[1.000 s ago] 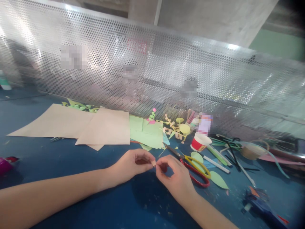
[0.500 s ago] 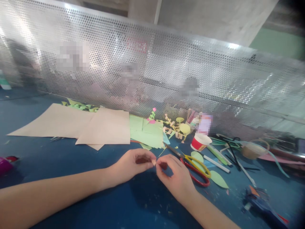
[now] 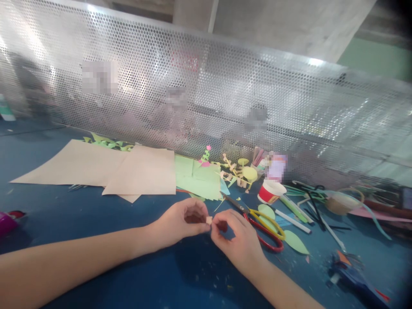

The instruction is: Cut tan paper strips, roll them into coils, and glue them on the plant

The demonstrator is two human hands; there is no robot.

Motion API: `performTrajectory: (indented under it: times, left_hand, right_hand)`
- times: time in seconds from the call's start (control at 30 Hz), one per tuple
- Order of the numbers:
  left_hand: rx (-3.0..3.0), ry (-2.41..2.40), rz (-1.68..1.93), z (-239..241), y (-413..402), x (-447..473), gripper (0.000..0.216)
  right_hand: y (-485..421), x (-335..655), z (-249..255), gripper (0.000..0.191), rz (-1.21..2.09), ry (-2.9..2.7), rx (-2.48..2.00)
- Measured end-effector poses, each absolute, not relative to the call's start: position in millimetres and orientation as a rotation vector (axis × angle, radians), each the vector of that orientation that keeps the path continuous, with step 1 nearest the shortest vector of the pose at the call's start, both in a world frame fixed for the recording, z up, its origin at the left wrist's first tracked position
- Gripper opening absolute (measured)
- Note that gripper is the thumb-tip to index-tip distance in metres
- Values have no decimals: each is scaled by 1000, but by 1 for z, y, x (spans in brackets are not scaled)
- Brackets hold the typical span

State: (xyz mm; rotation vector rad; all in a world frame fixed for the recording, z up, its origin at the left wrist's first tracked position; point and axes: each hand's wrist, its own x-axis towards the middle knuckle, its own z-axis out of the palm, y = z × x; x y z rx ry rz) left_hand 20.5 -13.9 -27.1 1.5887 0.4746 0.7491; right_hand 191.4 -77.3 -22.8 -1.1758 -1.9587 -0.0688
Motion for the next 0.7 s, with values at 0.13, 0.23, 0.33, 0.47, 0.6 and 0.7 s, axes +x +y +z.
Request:
performTrajectory:
  times: [0.13,0.23,0.33,0.47,0.6,0.7]
  left_hand:
    - [1581,455,691,-30,-12,22,22]
    - [1595,464,711,-29,-12,22,21]
    - [1622,512,770,-28,-11,21,19]
    - [1654,532,803,-27,-11,20,15]
    - [1652,508,784,-28,-11,20,14]
    - [1642,494,783,-28,-11,21,14]
  right_hand:
    - [-77,191,-24,10,-83,-1964,-1173]
    - [-77,191,-24,9,-38,-1960,-1169]
    - [-75,191,-23,10,61,-1946,-1158]
    - [-74,193,-22,10,120,-1854,-1200]
    - [-74,193,-21,9,139,-1820,-1220]
    - [-75,192,-21,9,143,-1833,-1213]
